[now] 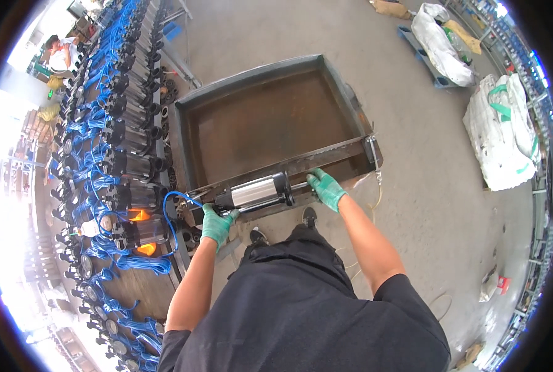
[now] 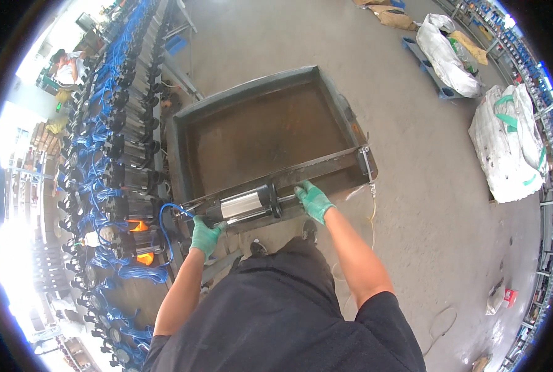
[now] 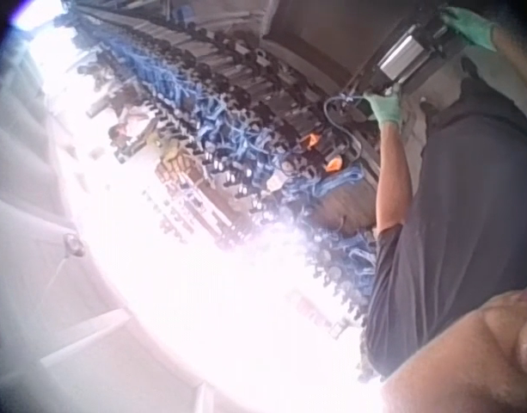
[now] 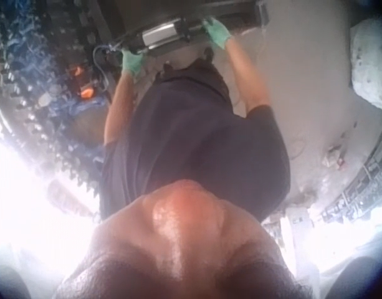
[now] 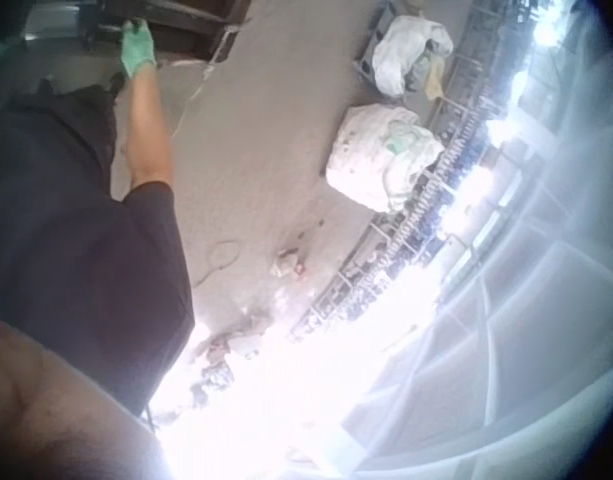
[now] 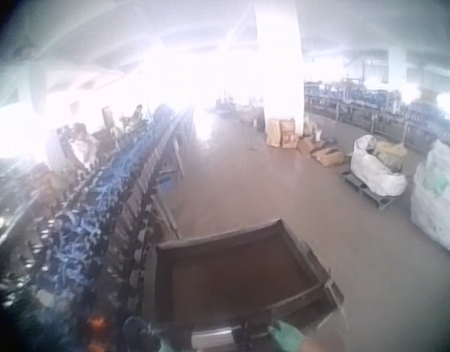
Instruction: The person, wearing green gloves, submerges a cylindrical metal pump component into a tank of water to check for leaks, then wipes it down with an orange cloth and returns it to the assembly line.
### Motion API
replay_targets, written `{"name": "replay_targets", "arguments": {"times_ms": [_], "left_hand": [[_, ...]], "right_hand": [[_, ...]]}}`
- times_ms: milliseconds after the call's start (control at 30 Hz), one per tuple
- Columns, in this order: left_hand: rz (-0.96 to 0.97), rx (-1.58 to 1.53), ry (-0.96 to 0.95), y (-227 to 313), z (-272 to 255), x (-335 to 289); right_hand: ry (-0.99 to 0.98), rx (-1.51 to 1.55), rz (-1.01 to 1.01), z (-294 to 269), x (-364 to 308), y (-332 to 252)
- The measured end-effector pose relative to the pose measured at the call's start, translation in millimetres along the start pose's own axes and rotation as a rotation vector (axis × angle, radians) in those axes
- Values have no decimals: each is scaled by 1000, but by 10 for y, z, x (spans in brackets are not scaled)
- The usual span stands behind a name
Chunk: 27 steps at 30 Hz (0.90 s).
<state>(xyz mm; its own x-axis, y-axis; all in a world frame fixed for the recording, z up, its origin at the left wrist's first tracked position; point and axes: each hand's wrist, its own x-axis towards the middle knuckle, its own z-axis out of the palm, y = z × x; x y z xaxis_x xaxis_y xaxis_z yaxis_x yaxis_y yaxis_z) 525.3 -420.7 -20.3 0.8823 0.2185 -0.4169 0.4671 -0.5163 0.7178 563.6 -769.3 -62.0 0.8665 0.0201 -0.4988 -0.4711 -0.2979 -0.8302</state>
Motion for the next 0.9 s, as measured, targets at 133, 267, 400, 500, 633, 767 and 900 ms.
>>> {"name": "replay_targets", "arguments": {"times_ms": [133, 267, 400, 500, 633, 767, 900], "left_hand": [[101, 55, 75, -33, 29, -17], [135, -140, -22, -533, 62, 200], [73, -109, 17, -433, -35, 72], [118, -115, 7, -683, 114, 303], [70, -181, -3, -898, 140, 489], [123, -134, -22, -940, 128, 545], [141, -112, 1, -937, 126, 547]], "right_hand": [[-327, 280, 37, -301, -175, -94], [-403, 401, 57, -191, -17, 252], [-276, 140, 156, 6, 9, 12], [-147, 258, 159, 77, 45, 54], [-238, 523, 134, 109, 90, 143], [-255, 632, 111, 93, 28, 68], [-209, 441, 107, 50, -46, 18]]}}
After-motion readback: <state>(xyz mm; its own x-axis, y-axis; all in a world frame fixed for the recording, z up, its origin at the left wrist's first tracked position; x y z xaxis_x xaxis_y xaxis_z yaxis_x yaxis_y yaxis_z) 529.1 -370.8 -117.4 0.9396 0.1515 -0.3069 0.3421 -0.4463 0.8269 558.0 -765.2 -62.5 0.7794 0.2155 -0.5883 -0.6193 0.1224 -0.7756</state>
